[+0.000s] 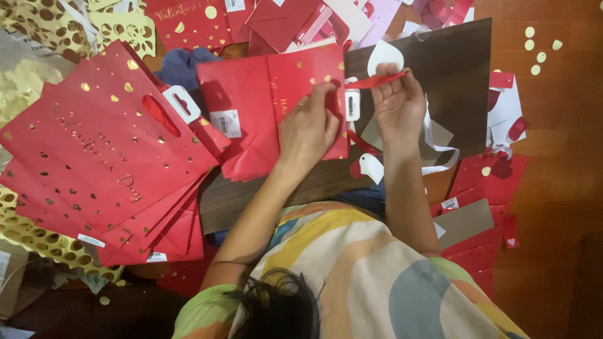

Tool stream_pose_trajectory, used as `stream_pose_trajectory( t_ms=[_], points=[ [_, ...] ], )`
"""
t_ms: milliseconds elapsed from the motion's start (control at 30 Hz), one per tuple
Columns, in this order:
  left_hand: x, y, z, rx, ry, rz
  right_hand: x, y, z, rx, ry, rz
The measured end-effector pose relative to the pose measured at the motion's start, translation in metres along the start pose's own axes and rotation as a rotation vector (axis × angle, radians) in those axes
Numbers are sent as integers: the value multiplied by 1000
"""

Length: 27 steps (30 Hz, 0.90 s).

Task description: The person assembles red Valentine's Day gift bags by threading white and red ribbons through the handle slots and tying them. The person handles multiple bags and ribbons, stacking completed bags on the table.

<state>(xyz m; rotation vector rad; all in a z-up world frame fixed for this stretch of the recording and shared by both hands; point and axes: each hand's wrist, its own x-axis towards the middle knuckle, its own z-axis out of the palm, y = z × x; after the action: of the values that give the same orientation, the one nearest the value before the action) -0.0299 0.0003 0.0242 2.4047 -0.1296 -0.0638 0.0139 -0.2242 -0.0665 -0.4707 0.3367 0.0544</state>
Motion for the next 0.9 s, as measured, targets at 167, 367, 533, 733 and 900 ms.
stream_pose_trajectory(
  t_ms=[167, 367, 533, 733, 900],
  points=[
    [-2, 6, -3, 26, 174, 218, -4, 2, -7, 24, -68, -21],
    [-4, 12, 2, -73, 95, 89, -8, 2, 8, -26, 6, -147],
    [-3, -3, -7, -363, -11, -49, -27, -2, 42, -109, -92, -140],
    [-5, 11, -32, -426, -10, -51, -77, -6, 103, -838, -605, -219],
    [-17, 29, -62, -279, 151, 190, -93, -22, 142, -1449, -967, -463]
  ],
)
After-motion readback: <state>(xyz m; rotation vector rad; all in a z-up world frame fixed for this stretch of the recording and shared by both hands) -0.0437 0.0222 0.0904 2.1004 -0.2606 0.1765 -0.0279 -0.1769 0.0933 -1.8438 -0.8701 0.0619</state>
